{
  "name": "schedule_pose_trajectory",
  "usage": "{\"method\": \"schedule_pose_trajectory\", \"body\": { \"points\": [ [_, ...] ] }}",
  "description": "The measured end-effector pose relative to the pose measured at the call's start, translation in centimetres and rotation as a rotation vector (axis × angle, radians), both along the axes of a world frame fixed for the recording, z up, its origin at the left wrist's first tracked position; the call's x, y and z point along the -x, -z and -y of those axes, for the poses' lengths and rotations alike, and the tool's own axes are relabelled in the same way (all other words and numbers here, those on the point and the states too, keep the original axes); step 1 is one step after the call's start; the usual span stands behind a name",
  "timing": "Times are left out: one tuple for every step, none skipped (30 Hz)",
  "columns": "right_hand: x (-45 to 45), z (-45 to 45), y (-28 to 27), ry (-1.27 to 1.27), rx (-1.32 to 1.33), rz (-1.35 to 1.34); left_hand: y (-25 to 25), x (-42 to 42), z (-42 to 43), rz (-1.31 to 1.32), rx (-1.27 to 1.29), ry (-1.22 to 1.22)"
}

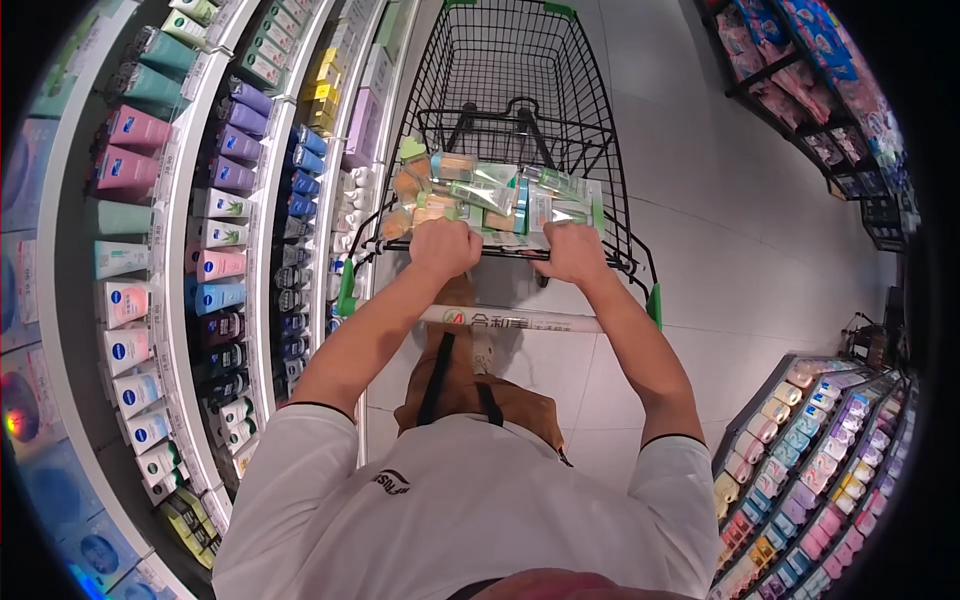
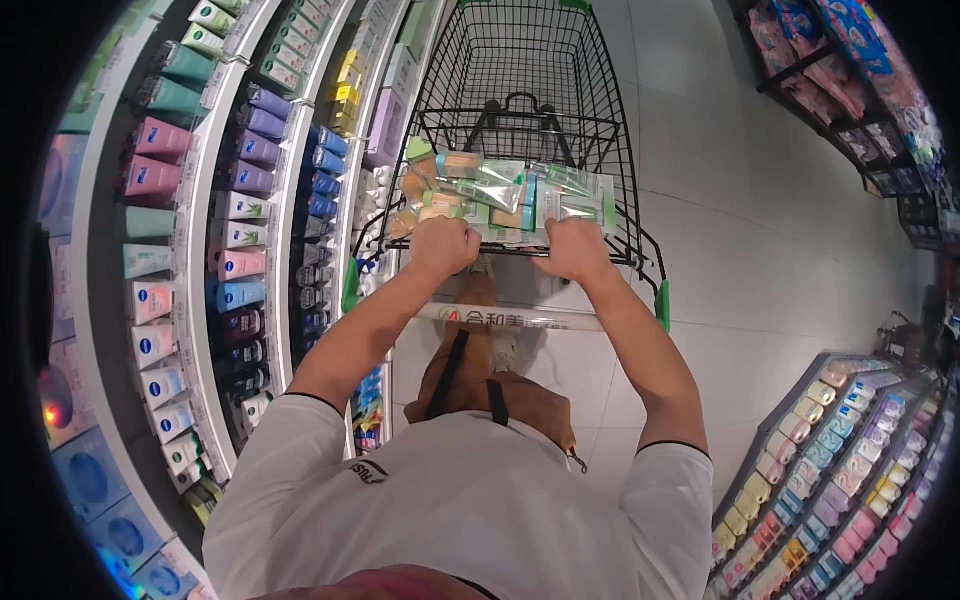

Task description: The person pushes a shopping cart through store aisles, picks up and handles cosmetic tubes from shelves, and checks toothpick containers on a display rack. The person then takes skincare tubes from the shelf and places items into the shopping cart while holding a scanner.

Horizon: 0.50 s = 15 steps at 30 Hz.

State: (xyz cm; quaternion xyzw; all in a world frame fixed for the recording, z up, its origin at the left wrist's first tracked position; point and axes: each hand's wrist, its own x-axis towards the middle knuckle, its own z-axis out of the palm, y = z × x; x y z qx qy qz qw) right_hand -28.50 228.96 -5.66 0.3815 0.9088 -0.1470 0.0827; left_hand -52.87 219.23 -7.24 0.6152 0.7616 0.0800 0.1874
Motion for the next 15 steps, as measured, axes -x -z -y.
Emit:
{"method": "schedule_pose_trajectory", "body": {
  "points": [
    [0.2,-1.1,0.4,-0.015,-0.011,-0.008,0.0,0.3,-1.0,0.003,-0.001,-0.006],
    [0.3,-2.2,0.7,-0.029,-0.024,-0.016,0.0,0.6,-2.0,0.009,0.003,-0.002],
    [0.9,-3.2,0.6,-0.014,-0.025,-0.013,0.0,1.0,-3.2,0.007,-0.011,0.002],
    [1.2,-4.2,0.4,-0.012,-0.024,-0.008,0.1,1.4,-4.3,0.004,-0.025,0.005],
    [1.7,-5.4,0.4,-0.012,-0.025,-0.008,0.2,1.8,-5.5,0.009,-0.024,0.006],
    [2.2,-6.5,0.2,-0.010,-0.028,-0.010,0.2,2.3,-6.7,0.018,-0.027,0.004],
    [2.8,-7.8,0.0,-0.010,-0.027,-0.009,0.2,2.9,-8.1,0.025,-0.029,-0.001],
    [3.4,-9.0,-0.2,0.008,-0.012,0.010,0.2,3.6,-9.4,0.026,-0.026,-0.001],
    [4.0,-10.1,-0.2,0.025,0.007,0.029,0.2,4.1,-10.7,0.032,-0.037,0.008],
    [4.5,-11.0,0.1,0.024,0.018,0.035,0.3,4.6,-11.7,0.041,-0.046,0.016],
    [4.9,-12.3,0.4,0.027,0.004,0.019,0.4,5.0,-12.8,0.047,-0.040,0.015],
    [5.5,-13.7,0.5,0.030,-0.016,0.000,0.5,5.6,-14.1,0.048,-0.031,0.017],
    [6.1,-14.9,0.4,0.030,-0.017,0.000,0.6,6.2,-15.5,0.046,-0.023,0.021],
    [6.6,-15.9,0.4,0.044,-0.018,0.001,0.6,6.9,-16.8,0.046,-0.022,0.023],
    [7.2,-16.9,0.3,0.058,-0.016,0.004,0.4,7.4,-17.9,0.054,-0.021,0.020]
  ]
}}
